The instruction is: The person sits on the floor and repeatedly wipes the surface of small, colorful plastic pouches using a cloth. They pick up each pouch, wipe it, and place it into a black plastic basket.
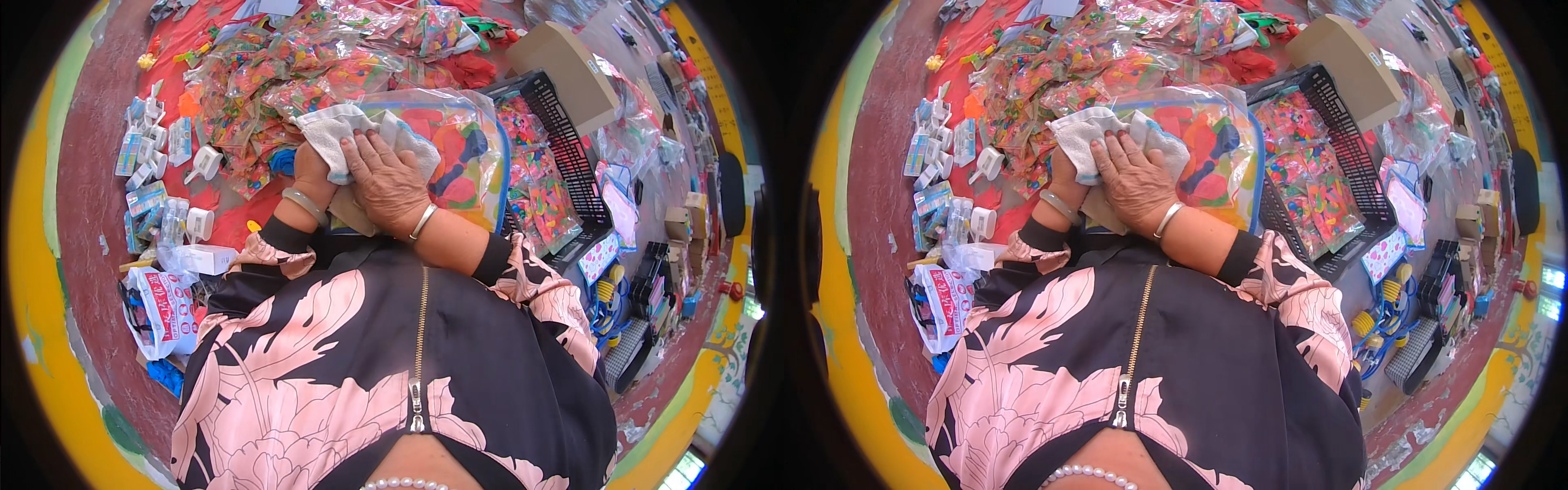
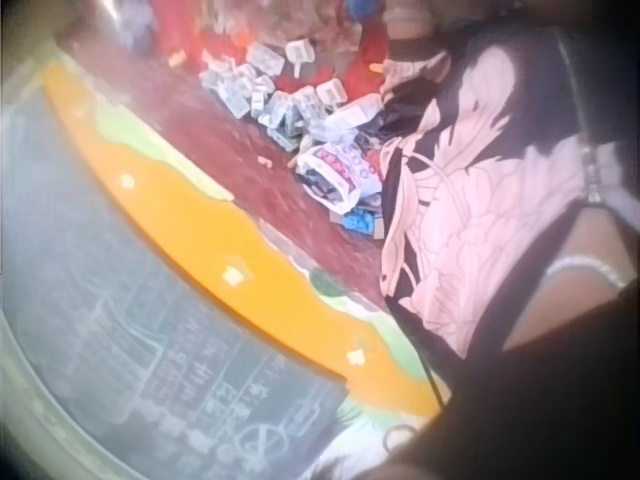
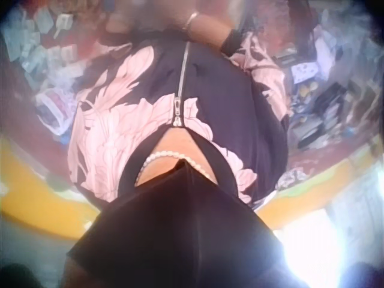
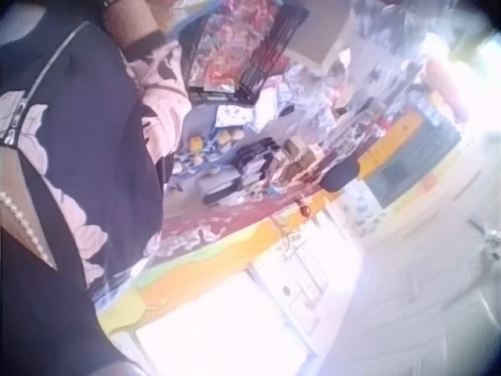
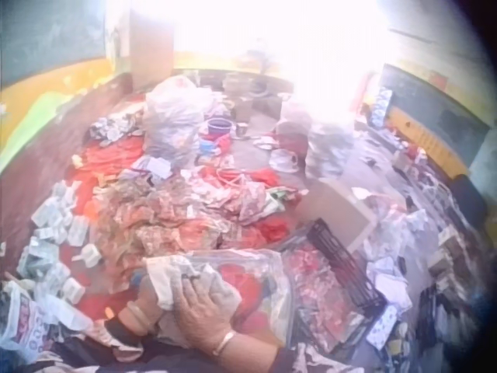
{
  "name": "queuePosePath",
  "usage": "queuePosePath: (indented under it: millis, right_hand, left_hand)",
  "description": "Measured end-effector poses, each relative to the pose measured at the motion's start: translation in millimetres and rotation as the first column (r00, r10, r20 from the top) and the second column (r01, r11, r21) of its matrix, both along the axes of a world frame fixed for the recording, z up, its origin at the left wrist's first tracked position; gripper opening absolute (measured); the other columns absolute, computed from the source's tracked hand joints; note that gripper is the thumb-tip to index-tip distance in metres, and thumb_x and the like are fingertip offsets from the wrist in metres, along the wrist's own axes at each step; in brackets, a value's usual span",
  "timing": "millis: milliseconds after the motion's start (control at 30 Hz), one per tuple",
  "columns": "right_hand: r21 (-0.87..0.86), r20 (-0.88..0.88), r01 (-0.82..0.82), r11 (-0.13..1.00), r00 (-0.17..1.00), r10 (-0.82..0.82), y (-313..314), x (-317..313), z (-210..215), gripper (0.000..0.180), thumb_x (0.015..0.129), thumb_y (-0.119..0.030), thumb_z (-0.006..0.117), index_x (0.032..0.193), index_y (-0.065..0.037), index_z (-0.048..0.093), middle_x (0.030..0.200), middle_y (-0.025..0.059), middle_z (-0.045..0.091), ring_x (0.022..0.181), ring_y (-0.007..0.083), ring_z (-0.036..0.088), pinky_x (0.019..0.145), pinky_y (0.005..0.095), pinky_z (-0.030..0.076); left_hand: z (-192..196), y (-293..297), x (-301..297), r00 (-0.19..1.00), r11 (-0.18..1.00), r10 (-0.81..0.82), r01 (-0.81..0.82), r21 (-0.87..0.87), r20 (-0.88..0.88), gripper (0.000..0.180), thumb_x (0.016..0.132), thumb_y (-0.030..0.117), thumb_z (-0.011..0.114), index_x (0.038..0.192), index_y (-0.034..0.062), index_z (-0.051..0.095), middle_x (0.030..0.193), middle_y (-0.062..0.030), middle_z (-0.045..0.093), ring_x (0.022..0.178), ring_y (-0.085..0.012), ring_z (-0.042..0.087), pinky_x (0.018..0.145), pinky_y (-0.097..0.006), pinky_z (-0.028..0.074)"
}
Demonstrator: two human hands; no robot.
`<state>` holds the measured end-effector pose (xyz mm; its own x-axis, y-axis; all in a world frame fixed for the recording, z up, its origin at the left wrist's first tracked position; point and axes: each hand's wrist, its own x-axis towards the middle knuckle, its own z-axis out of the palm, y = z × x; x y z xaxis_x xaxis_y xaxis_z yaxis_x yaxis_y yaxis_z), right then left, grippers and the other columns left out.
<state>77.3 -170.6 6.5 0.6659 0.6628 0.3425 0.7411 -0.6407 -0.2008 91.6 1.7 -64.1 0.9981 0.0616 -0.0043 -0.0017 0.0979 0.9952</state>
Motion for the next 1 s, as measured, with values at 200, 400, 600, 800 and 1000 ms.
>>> queuePosePath:
  millis: [200, 400, 600, 800, 1000]
  right_hand:
    - [-0.117, 0.043, 0.121, 0.986, 0.992, -0.116, -20.3, 6.0, 2.0, 0.054, 0.08, -0.022, 0.053, 0.131, -0.008, 0.047, 0.134, 0.0144, 0.048, 0.125, 0.0289, 0.045, 0.09, 0.0419, 0.036]
    - [-0.135, 0.113, 0.33, 0.934, 0.942, -0.316, -61.2, 21.1, 15.0, 0.05, 0.077, -0.023, 0.054, 0.125, -0.007, 0.054, 0.131, 0.0139, 0.05, 0.121, 0.03, 0.047, 0.09, 0.044, 0.035]
    - [-0.029, 0.074, 0.449, 0.893, 0.892, -0.446, -98.8, 6.4, 7.9, 0.051, 0.076, -0.02, 0.054, 0.125, -0.007, 0.053, 0.128, 0.0154, 0.052, 0.118, 0.0319, 0.049, 0.09, 0.0446, 0.039]
    - [0.25, -0.142, 0.489, 0.836, 0.872, -0.468, -142.0, 2.0, -16.1, 0.04, 0.078, -0.009, 0.052, 0.116, 0.002, 0.057, 0.111, 0.0204, 0.06, 0.099, 0.0367, 0.057, 0.087, 0.041, 0.046]
    - [0.074, -0.249, 0.774, 0.628, 0.625, -0.74, -226.5, 12.8, -19.9, 0.023, 0.079, -0.018, 0.053, 0.086, -0.008, 0.071, 0.077, 0.0161, 0.066, 0.074, 0.0284, 0.065, 0.073, 0.0384, 0.051]
  left_hand:
    - [30.4, -16.9, -9.3, 0.958, 0.784, 0.195, -0.282, 0.553, 0.212, 0.018, 0.089, 0.014, 0.055, 0.102, 0.0064, 0.064, 0.09, -0.0143, 0.068, 0.078, -0.0272, 0.066, 0.072, -0.033, 0.051]
    - [27.9, -17.0, -8.2, 0.946, 0.773, 0.243, -0.322, 0.547, 0.215, 0.015, 0.09, 0.019, 0.058, 0.094, 0.0054, 0.06, 0.072, -0.0192, 0.058, 0.064, -0.0347, 0.057, 0.06, -0.036, 0.046]
    - [32.7, -18.6, -9.8, 0.942, 0.772, 0.241, -0.332, 0.543, 0.233, 0.014, 0.09, 0.019, 0.057, 0.093, 0.0055, 0.061, 0.071, -0.0182, 0.058, 0.063, -0.0344, 0.056, 0.059, -0.035, 0.045]
    - [35.0, -22.1, -10.3, 0.946, 0.789, 0.249, -0.322, 0.524, 0.206, 0.016, 0.091, 0.021, 0.055, 0.095, 0.0055, 0.06, 0.073, -0.0186, 0.059, 0.066, -0.0358, 0.058, 0.06, -0.037, 0.046]
    - [40.5, -17.8, -12.1, 0.951, 0.704, 0.214, -0.309, 0.639, 0.224, 0.019, 0.092, 0.024, 0.053, 0.099, 0.0072, 0.059, 0.074, -0.0186, 0.06, 0.07, -0.0382, 0.06, 0.06, -0.043, 0.046]
